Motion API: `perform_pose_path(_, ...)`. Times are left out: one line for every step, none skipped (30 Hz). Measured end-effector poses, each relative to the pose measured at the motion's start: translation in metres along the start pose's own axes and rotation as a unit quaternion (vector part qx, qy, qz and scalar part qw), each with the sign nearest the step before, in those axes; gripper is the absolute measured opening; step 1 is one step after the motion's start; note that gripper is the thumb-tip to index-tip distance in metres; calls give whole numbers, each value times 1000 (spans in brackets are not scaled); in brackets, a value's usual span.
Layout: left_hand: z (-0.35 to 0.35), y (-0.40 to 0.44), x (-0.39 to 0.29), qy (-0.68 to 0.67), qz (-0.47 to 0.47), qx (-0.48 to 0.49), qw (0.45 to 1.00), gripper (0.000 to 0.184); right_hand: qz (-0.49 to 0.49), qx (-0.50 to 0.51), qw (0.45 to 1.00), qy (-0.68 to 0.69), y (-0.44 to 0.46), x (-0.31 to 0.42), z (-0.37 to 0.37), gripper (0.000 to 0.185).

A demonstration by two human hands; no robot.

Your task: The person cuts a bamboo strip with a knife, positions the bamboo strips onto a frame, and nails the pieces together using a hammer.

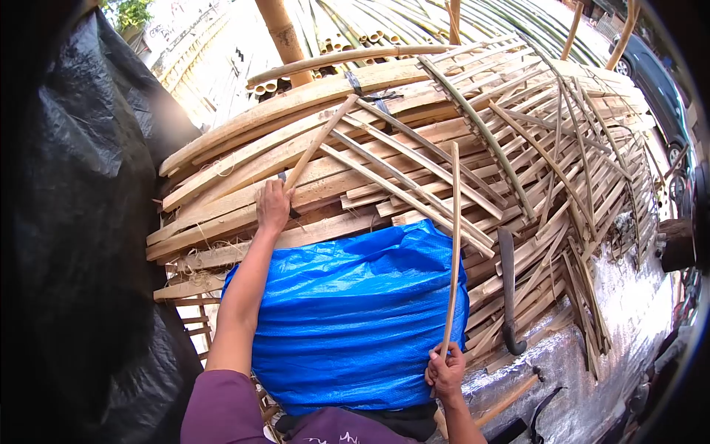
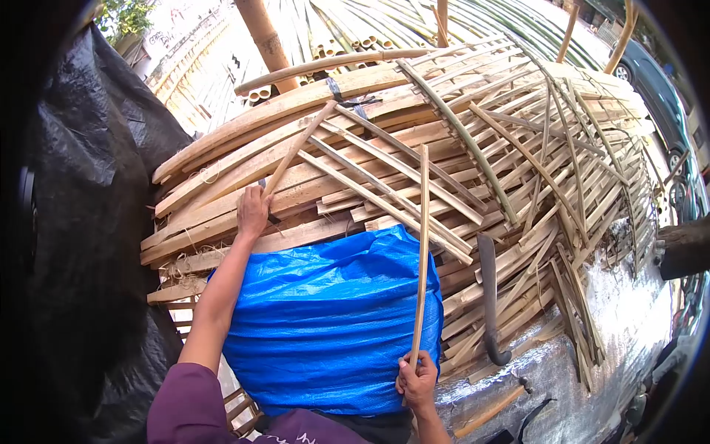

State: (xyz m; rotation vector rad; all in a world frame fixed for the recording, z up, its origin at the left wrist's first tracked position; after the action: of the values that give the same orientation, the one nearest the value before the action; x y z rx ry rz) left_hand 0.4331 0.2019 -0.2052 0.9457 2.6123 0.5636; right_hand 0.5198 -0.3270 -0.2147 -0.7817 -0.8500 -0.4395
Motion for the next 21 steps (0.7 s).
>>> perform_pose_path(3, -1, 0, -33, 7, 6, 999, 36, -2, -12, 1000, 9, -1, 0, 0, 13)
perform_pose_path(6, -2, 1, -65, 14, 12, 998, 35, -4, -14, 1000, 10, -3, 0, 2, 13)
perform_pose_path(5, -1, -1, -67, 16, 11, 998, 35, -9, -24, 1000, 16, -4, 0, 3, 13)
perform_pose_path(4, 0, -5, -79, 36, 1, 996, 33, -13, -33, 999, 22, -4, 0, 3, 13)
perform_pose_path(3, -1, -9, -90, 56, -7, 994, 32, -21, -25, 999, 17, -4, 0, 4, 14)
perform_pose_path(3, -1, -14, -90, 56, -9, 994, 32, -22, -24, 999, 17, -6, 0, 7, 14)
perform_pose_path(5, 0, -22, -98, 58, -6, 994, 32, -25, -37, 999, -2, -8, 2, 11, 12)
perform_pose_path(8, 0, -28, -105, 61, -3, 993, 32, -28, -50, 998, -21, -9, 3, 13, 11)
perform_pose_path(10, 1, -34, -106, 90, -6, 990, 32, -29, -49, 998, -21, -10, 3, 13, 11)
perform_pose_path(12, 1, -37, -107, 90, -8, 990, 32, -50, -43, 990, -128, -9, 5, 10, 12)
perform_pose_path(15, 3, -40, -97, 87, -14, 991, 32, -71, -37, 969, -233, -6, 9, 7, 14)
perform_pose_path(17, 4, -44, -87, 84, -18, 992, 32, -73, -39, 969, -233, -4, 23, 8, 14)
perform_pose_path(13, 4, -48, -56, 81, -17, 995, 30, -143, -26, 921, -360, 0, 55, 17, 20)
perform_pose_path(15, 4, -47, -59, 81, -16, 995, 30, -207, -10, 852, -481, 5, 84, 27, 25)
perform_pose_path(16, 3, -47, -59, 86, -23, 994, 31, -228, -25, 823, -519, 14, 105, 31, 30)
perform_pose_path(17, 6, -47, -59, 92, -34, 993, 32, -250, -40, 792, -556, 26, 125, 35, 34)
perform_pose_path(17, 8, -48, -62, 91, -36, 993, 32, -249, -42, 785, -566, 42, 140, 36, 34)
perform_pose_path(16, 8, -49, -86, 87, -42, 992, 31, -247, -42, 778, -577, 58, 151, 33, 34)
perform_pose_path(15, 8, -48, -110, 81, -49, 989, 29, -267, -25, 769, -581, 77, 157, 27, 34)
perform_pose_path(16, 7, -46, -111, 77, -52, 989, 29, -288, -7, 759, -584, 99, 160, 17, 35)
perform_pose_path(18, 8, -45, -115, 83, -48, 989, 29, -315, -2, 716, -623, 120, 161, 4, 34)
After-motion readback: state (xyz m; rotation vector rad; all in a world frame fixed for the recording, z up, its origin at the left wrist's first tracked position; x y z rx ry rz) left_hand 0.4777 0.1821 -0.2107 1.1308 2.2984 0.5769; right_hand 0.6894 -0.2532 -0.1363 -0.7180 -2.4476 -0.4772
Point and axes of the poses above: each hand's wrist, its own y-axis towards the middle knuckle, its own z-axis out of the palm, x = y × z, the point moved 4 cm from there along y, towards the middle knuckle, and after that the axes turned 2 degrees about -y, right-handed, at the moved point
